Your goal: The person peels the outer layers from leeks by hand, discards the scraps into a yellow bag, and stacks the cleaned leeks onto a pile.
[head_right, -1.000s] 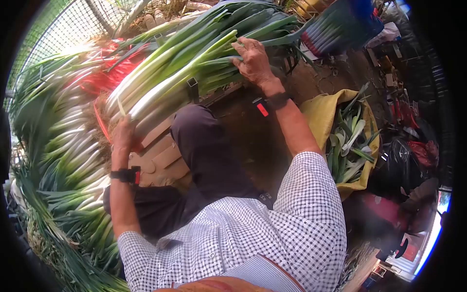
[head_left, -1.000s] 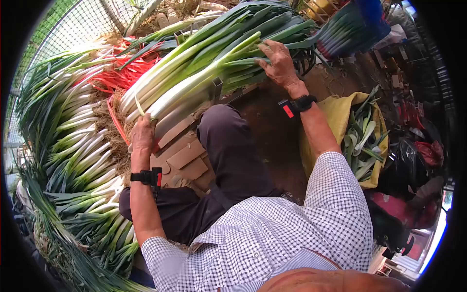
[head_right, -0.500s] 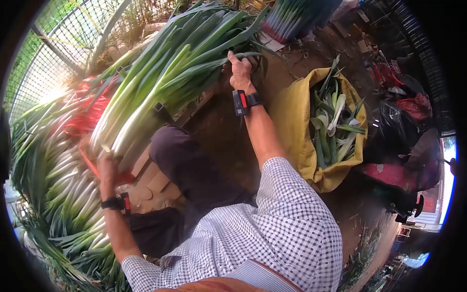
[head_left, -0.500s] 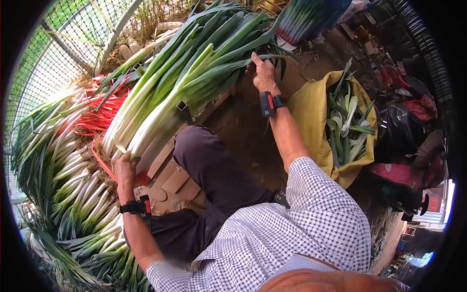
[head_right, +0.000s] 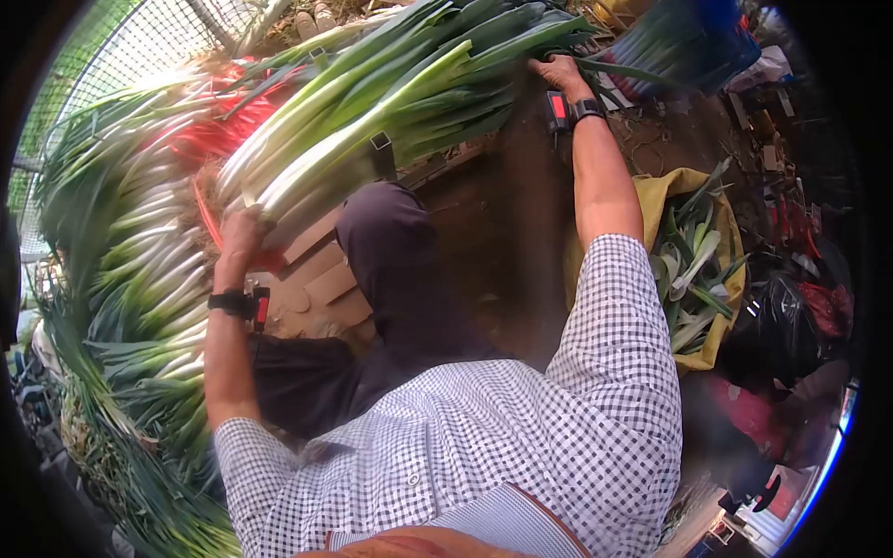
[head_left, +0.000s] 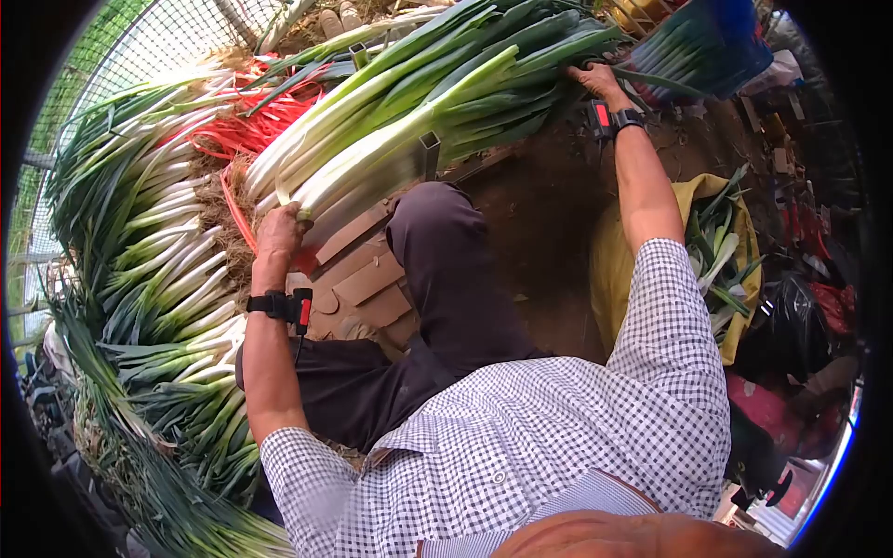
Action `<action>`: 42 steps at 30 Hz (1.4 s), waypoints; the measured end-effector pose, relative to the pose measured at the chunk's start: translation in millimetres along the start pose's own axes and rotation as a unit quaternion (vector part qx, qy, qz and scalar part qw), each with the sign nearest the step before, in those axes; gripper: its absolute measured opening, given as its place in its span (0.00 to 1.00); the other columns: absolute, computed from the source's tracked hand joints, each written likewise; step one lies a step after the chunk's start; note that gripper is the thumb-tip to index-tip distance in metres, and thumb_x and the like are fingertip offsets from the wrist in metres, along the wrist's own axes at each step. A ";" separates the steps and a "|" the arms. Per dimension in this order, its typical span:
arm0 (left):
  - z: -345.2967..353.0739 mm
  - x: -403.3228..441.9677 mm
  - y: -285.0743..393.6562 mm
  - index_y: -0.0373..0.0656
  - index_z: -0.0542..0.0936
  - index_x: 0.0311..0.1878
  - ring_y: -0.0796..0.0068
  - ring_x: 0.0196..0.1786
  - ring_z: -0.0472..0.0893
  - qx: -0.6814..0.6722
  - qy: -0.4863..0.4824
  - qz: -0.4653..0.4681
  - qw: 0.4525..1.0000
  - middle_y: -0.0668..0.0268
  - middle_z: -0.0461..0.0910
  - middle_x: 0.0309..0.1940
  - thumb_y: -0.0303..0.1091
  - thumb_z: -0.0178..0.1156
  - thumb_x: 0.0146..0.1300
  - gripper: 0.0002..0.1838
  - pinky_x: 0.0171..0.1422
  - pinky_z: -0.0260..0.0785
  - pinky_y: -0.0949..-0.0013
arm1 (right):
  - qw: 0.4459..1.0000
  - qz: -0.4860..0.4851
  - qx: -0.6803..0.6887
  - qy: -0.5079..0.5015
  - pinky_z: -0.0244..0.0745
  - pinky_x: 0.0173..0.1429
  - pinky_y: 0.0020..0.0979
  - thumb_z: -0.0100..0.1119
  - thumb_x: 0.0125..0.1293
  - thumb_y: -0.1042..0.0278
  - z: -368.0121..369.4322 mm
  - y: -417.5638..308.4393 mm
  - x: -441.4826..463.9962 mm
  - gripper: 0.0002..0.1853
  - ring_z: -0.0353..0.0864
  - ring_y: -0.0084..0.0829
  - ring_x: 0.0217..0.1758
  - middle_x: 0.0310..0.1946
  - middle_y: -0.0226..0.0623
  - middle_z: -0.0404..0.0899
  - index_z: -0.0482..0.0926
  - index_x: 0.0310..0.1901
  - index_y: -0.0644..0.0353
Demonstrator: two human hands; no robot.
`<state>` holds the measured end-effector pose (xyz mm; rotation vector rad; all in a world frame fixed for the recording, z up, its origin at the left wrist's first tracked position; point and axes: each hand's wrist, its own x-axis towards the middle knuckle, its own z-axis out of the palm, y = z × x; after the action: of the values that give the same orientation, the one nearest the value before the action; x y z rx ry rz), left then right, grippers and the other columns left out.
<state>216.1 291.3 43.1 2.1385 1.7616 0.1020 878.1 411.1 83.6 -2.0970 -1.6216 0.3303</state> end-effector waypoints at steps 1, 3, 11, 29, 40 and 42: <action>9.1 -7.1 0.1 0.48 0.83 0.46 0.48 0.42 0.84 0.006 0.018 -0.015 1.000 0.50 0.84 0.38 0.40 0.66 0.57 0.15 0.44 0.74 0.51 | 0.999 0.028 0.006 -0.034 0.75 0.53 0.40 0.66 0.51 0.26 -6.3 -4.7 -10.2 0.42 0.84 0.45 0.47 0.43 0.54 0.85 0.85 0.41 0.69; 23.0 -16.9 1.7 0.50 0.82 0.50 0.48 0.43 0.84 0.024 0.060 -0.039 0.997 0.51 0.84 0.41 0.39 0.66 0.56 0.17 0.45 0.74 0.51 | 0.994 0.098 -0.016 -0.048 0.75 0.52 0.37 0.67 0.51 0.26 -15.5 -17.5 -25.0 0.43 0.84 0.42 0.44 0.40 0.54 0.85 0.85 0.42 0.71; 22.8 -12.5 8.4 0.53 0.78 0.57 0.45 0.46 0.83 0.012 0.052 -0.044 0.998 0.48 0.84 0.41 0.41 0.63 0.60 0.21 0.48 0.74 0.49 | 0.929 -0.267 -0.011 0.256 0.76 0.53 0.42 0.65 0.63 0.64 -10.6 -107.9 -107.9 0.09 0.83 0.45 0.46 0.40 0.41 0.84 0.84 0.42 0.58; 7.6 -4.9 -31.6 0.41 0.84 0.48 0.50 0.44 0.84 -0.069 -0.059 0.025 0.996 0.48 0.84 0.40 0.39 0.66 0.60 0.17 0.50 0.74 0.56 | 0.854 -0.478 -0.112 -0.171 0.65 0.67 0.41 0.61 0.67 0.54 82.9 -197.0 -90.8 0.19 0.77 0.43 0.57 0.50 0.39 0.83 0.82 0.56 0.52; 59.9 16.3 -79.5 0.44 0.84 0.45 0.60 0.34 0.84 -0.318 -0.071 -0.145 0.934 0.55 0.84 0.33 0.37 0.65 0.61 0.12 0.41 0.75 0.59 | 0.853 -0.470 -0.075 -0.214 0.66 0.65 0.41 0.64 0.64 0.54 87.8 -200.4 -85.3 0.19 0.78 0.42 0.56 0.48 0.39 0.84 0.84 0.52 0.55; 45.8 13.6 -68.6 0.43 0.84 0.47 0.57 0.38 0.84 -0.340 -0.026 -0.099 0.935 0.53 0.85 0.35 0.36 0.65 0.62 0.12 0.46 0.75 0.58 | 0.848 -0.472 -0.073 -0.228 0.72 0.60 0.41 0.65 0.62 0.49 85.1 -202.0 -77.9 0.23 0.81 0.49 0.52 0.46 0.44 0.85 0.84 0.53 0.54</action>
<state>168.0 304.2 -24.1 1.4470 1.5877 0.5157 647.0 394.0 103.6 -1.0812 -2.7878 0.3726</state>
